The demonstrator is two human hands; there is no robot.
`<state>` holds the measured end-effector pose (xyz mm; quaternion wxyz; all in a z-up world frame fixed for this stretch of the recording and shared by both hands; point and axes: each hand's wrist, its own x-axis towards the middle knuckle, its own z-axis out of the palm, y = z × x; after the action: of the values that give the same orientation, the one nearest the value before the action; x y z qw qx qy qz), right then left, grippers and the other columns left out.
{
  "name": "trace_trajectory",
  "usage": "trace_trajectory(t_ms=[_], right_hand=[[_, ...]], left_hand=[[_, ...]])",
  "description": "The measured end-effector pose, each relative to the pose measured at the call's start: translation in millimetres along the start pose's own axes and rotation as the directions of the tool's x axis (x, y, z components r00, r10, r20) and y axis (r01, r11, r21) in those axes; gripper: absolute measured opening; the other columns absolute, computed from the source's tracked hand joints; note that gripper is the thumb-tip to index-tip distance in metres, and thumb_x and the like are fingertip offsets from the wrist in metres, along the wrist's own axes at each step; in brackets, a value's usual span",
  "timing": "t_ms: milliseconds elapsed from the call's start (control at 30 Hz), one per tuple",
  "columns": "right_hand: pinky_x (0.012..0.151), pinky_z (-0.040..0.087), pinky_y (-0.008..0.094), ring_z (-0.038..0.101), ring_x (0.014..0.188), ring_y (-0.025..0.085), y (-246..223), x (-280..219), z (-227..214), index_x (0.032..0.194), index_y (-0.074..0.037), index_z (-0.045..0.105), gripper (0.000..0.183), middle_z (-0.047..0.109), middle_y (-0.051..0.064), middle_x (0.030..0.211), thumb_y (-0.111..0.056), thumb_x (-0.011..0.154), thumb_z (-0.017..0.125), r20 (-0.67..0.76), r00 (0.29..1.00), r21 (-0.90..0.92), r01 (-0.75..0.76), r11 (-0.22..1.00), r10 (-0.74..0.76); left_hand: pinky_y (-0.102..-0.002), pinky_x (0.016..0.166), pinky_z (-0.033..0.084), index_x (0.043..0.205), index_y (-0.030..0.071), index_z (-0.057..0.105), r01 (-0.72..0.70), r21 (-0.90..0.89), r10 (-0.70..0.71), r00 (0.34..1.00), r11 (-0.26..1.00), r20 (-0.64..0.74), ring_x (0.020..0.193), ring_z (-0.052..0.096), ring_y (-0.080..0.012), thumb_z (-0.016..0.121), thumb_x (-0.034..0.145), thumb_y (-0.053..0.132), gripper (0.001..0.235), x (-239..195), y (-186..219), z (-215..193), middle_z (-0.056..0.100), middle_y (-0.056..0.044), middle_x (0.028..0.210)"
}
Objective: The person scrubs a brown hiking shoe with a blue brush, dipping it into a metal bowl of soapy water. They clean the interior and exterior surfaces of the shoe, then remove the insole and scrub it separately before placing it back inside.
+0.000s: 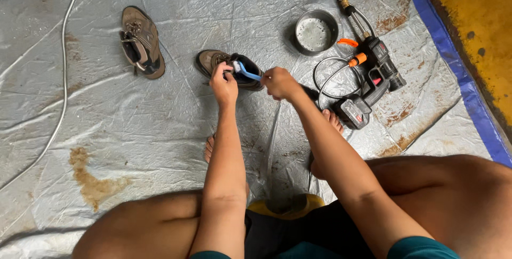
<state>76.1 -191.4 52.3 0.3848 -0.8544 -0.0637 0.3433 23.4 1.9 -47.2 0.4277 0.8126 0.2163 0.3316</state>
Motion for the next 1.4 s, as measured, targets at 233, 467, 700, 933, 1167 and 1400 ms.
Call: trace_trajectory(t_ms=[233,467,700,933,1167,1400], right_hand=[[0.034,0.057,0.032,0.065,0.039,0.02,13.7,36.5,36.2,0.105,-0.002,0.077,0.023,0.072,0.014,0.065,-0.016,0.103,0.059,-0.014,0.999,0.007,0.029,1.0,-0.029],[0.032,0.055,0.034,0.063,0.039,0.022,15.4,26.4,9.1,0.098,0.002,0.081,0.024,0.069,0.021,0.062,-0.012,0.096,0.062,0.1,0.994,0.05,0.028,0.998,-0.033],[0.038,0.059,0.033,0.069,0.043,0.02,-9.1,38.6,54.2,0.099,-0.002,0.08,0.03,0.071,0.012,0.06,-0.021,0.101,0.057,-0.038,0.996,0.025,-0.077,0.997,0.078],[0.036,0.052,0.03,0.062,0.039,0.019,15.0,59.0,48.0,0.084,0.0,0.077,0.027,0.068,0.015,0.058,-0.018,0.101,0.066,-0.023,0.999,0.266,-0.041,0.963,0.049],[0.042,0.051,0.029,0.059,0.045,0.018,0.8,-9.3,-17.8,0.108,-0.003,0.08,0.028,0.067,0.014,0.064,-0.021,0.107,0.059,0.137,0.99,-0.047,0.03,0.998,-0.023],[0.091,0.064,0.05,0.079,0.1,0.044,-20.6,-13.1,-19.9,0.111,-0.009,0.084,0.031,0.081,0.025,0.098,-0.025,0.104,0.06,0.171,0.981,-0.405,0.151,0.902,-0.088]], left_hand=[[-0.05,0.09,0.065,0.089,0.017,0.074,-0.002,0.005,0.002,1.0,1.0,-0.03,0.106,0.078,-0.039,0.063,0.088,-0.008,0.027,3.1,-1.2,2.5,0.083,-0.012,0.111],[-0.052,0.096,0.064,0.115,0.021,0.075,0.26,0.024,-0.261,0.965,0.965,0.03,0.11,0.078,-0.0375,0.063,0.101,0.007,0.023,12.5,-3.4,-2.4,0.083,-0.011,0.116],[-0.055,0.095,0.062,0.117,0.023,0.074,0.25,0.122,-0.255,0.966,0.96,0.028,0.108,0.077,-0.0414,0.071,0.096,0.011,0.024,1.5,-11.1,2.7,0.083,-0.012,0.111],[-0.053,0.092,0.063,0.116,0.019,0.076,0.232,0.094,-0.229,0.972,0.968,-0.046,0.106,0.079,-0.0388,0.075,0.094,0.015,0.023,4.9,-42.7,23.8,0.084,-0.013,0.106],[-0.049,0.093,0.064,0.113,0.016,0.079,0.376,-0.043,-0.377,0.926,0.926,-0.009,0.106,0.08,-0.0337,0.079,0.097,0.03,0.022,-2.3,-31.1,11.2,0.084,-0.012,0.101],[-0.047,0.099,0.063,0.13,0.011,0.078,0.426,-0.197,-0.409,0.904,0.883,0.123,0.118,0.077,-0.0313,0.071,0.107,0.033,0.032,-16.9,-23.4,16.7,0.083,-0.016,0.115]])
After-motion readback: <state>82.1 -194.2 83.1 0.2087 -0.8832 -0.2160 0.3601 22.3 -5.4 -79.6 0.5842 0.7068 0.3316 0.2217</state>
